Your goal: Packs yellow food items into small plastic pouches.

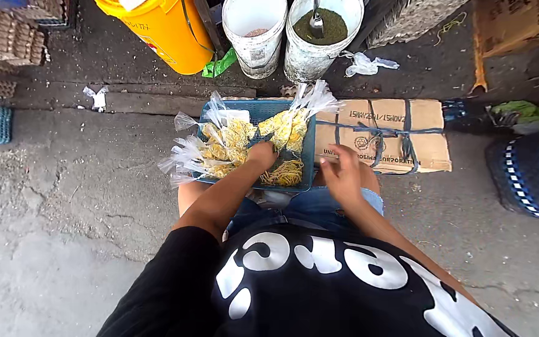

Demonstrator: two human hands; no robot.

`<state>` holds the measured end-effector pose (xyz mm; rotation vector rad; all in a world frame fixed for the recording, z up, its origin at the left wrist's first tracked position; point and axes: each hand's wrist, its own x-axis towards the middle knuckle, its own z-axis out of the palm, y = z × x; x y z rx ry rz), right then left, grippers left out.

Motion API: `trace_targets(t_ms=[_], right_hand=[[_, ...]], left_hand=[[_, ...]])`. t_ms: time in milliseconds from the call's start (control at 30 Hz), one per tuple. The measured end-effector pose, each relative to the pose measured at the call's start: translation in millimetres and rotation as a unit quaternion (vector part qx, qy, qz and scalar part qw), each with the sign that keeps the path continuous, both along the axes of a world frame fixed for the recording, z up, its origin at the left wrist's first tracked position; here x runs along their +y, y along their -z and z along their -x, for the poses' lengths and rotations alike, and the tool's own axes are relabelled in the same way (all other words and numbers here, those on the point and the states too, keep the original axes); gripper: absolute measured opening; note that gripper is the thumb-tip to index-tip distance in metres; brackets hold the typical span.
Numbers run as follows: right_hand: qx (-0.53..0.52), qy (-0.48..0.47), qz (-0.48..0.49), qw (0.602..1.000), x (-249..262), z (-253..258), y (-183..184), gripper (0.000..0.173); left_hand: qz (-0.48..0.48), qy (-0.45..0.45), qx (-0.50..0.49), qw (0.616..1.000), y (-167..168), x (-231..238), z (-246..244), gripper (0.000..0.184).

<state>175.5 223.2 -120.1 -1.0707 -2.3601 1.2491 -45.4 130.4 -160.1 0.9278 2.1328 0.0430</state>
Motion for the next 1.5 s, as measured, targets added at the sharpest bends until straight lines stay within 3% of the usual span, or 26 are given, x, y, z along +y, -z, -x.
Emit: trace_targets(t_ms=[67,133,233,633,800,900,1033,1167,1400,1500], right_hand=[[-0.01,-0.056,-0.051,0.997,-15,11,8,0.045],[0.015,-0.1,-0.124,0.987,-26,16,22,0.041],[0.048,-0.113,-0.165,0.979,-29,13,36,0.038],[0.055,0.039,-0.01,0.998,3,17,49,0.039],[0.057,0.075,0.021,0.995,8,13,48,0.039],[0.055,0.078,0.033,0.995,9,12,49,0.04],[0.061,0.072,0.048,0.994,9,14,51,0.04],[0.064,0.074,0.052,0.994,10,10,54,0.041],[0.062,0.079,0.055,0.993,9,9,56,0.04],[0.057,0.077,0.059,0.994,12,10,57,0.039]], left_hand=[[0.016,-0.009,-0.005,1.0,3,11,-5,0.042],[0.037,-0.004,-0.01,0.999,0,20,-12,0.032],[0.068,0.005,-0.006,0.998,-4,22,-12,0.031],[0.065,0.012,0.027,0.997,3,5,-8,0.031],[0.073,0.079,-0.131,0.986,-34,-5,-16,0.027],[0.096,0.118,-0.153,0.976,-46,-11,-16,0.035],[0.031,0.034,-0.015,0.999,-50,-2,15,0.034],[-0.038,-0.025,0.138,0.989,-51,16,64,0.027],[0.036,0.017,0.266,0.963,-33,22,111,0.033],[0.02,0.06,0.299,0.952,-16,16,116,0.03]])
